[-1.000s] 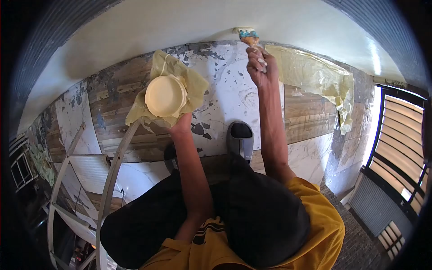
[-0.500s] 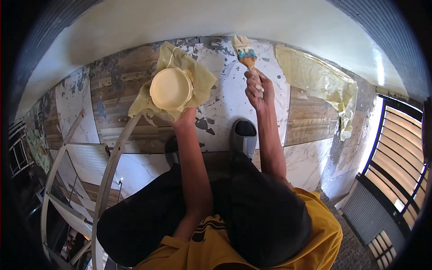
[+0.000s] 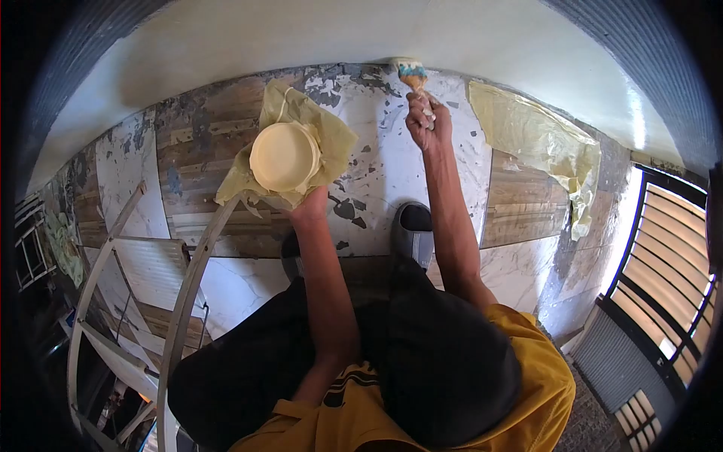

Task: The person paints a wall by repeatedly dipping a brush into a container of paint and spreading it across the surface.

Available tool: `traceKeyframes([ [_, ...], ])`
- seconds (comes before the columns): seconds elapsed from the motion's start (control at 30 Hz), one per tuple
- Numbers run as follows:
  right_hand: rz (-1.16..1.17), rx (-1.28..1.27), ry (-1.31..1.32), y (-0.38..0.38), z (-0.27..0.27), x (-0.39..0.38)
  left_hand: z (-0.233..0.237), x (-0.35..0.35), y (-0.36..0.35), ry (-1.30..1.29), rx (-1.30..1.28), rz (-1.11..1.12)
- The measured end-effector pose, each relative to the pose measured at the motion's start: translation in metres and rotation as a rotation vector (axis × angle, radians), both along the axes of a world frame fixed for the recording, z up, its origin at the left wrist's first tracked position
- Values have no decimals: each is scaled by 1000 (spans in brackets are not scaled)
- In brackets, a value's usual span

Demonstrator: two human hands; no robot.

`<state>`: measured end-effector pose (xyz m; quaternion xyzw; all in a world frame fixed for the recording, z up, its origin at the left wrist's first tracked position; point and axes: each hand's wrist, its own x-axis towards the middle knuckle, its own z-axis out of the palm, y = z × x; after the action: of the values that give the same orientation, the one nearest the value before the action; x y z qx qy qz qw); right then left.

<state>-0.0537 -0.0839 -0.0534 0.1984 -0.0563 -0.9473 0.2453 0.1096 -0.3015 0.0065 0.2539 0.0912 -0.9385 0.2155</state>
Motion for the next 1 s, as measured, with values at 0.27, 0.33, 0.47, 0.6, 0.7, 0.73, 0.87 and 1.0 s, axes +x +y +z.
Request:
traceKeyframes([
  [0.27, 19, -143, 85, -5, 101, -11, 26, -8, 9, -149, -49, 14],
  [0.33, -2, -156, 106, -5, 130, -6, 29, -9, 11, -165, -50, -6],
  [0.47, -40, -142, 189, -4, 172, 2, 24, -8, 8, -156, -29, 2],
  [0.6, -27, -139, 324, -4, 201, 6, 29, -9, 10, -79, -42, -14],
  [0.7, 0, -182, 374, 0, 203, 17, 24, -8, 8, -50, -3, -8],
  [0.73, -4, -191, 357, 4, 200, 24, 22, -8, 8, -41, -2, -6],
  [0.87, 80, -257, 479, 28, 176, 68, 21, -7, 6, -8, 46, 4],
  [1.0, 12, -130, 261, 31, 155, 95, 13, -7, 3, -59, 36, 0],
])
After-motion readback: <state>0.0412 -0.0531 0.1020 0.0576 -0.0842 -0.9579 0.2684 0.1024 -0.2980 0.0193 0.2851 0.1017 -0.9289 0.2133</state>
